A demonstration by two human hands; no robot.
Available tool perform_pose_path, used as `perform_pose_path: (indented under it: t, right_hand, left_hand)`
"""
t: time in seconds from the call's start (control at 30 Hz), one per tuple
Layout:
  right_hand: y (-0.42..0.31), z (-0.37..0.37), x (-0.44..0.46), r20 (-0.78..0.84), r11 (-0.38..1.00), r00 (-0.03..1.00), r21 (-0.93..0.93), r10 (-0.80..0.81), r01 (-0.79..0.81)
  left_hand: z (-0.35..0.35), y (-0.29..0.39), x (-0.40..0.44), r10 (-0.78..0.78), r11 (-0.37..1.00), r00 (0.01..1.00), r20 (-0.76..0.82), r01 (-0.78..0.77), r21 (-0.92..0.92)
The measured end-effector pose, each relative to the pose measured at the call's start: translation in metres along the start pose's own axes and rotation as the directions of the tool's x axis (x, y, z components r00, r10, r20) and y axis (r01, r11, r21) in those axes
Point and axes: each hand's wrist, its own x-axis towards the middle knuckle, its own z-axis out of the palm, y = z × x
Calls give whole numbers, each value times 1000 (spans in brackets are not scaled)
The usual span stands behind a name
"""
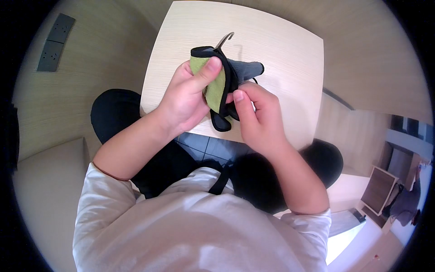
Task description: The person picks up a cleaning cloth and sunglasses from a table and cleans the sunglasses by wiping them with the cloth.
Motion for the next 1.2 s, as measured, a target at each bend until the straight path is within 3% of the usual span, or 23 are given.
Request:
perform_pose_path:
  t: [0.17, 0.23, 0.4, 0.47, 0.57, 0.63, 0.83, 1.03, 1.2]
  right_hand:
    - [3, 4, 1, -77, 1000, 997, 20, -15, 17]
    - [2, 7, 3, -145, 992, 989, 123, 19, -1]
    - [6, 4, 3, -124, 989, 992, 149, 38, -20]
    - [0, -2, 2, -110, 990, 993, 140, 39, -23]
    - [-7, -8, 5, -27, 1000, 1000, 3, 6, -6]
    - [-1, -6, 9, 1, 988, 988, -43, -151, 151]
    - [-7, -8, 8, 43, 999, 999, -52, -13, 15]
    - [-6, -8, 3, 3, 988, 999, 149, -40, 39]
    - [-12, -15, 6, -20, 988, 999, 146, -38, 40]
  left_hand:
    - [-3, -10, 0, 40, 999, 999, 35, -41, 20]
    - [-2, -12, -2, -11, 992, 1000, 29, 7, 127]
    - [-2, -8, -2, -10, 985, 1000, 19, 7, 174]
    - [0, 0, -2, -30, 962, 1000, -4, 30, 272]
    - [4, 10, 1, 54, 976, 997, -49, -42, 216]
    - [7, 21, -1, 68, 985, 996, -66, -56, 161]
    - [1, 21, 2, 35, 996, 994, -103, -27, 79]
    - [6, 25, -4, 83, 989, 993, -87, -71, 128]
    - [2, 20, -3, 66, 992, 996, -65, -59, 112]
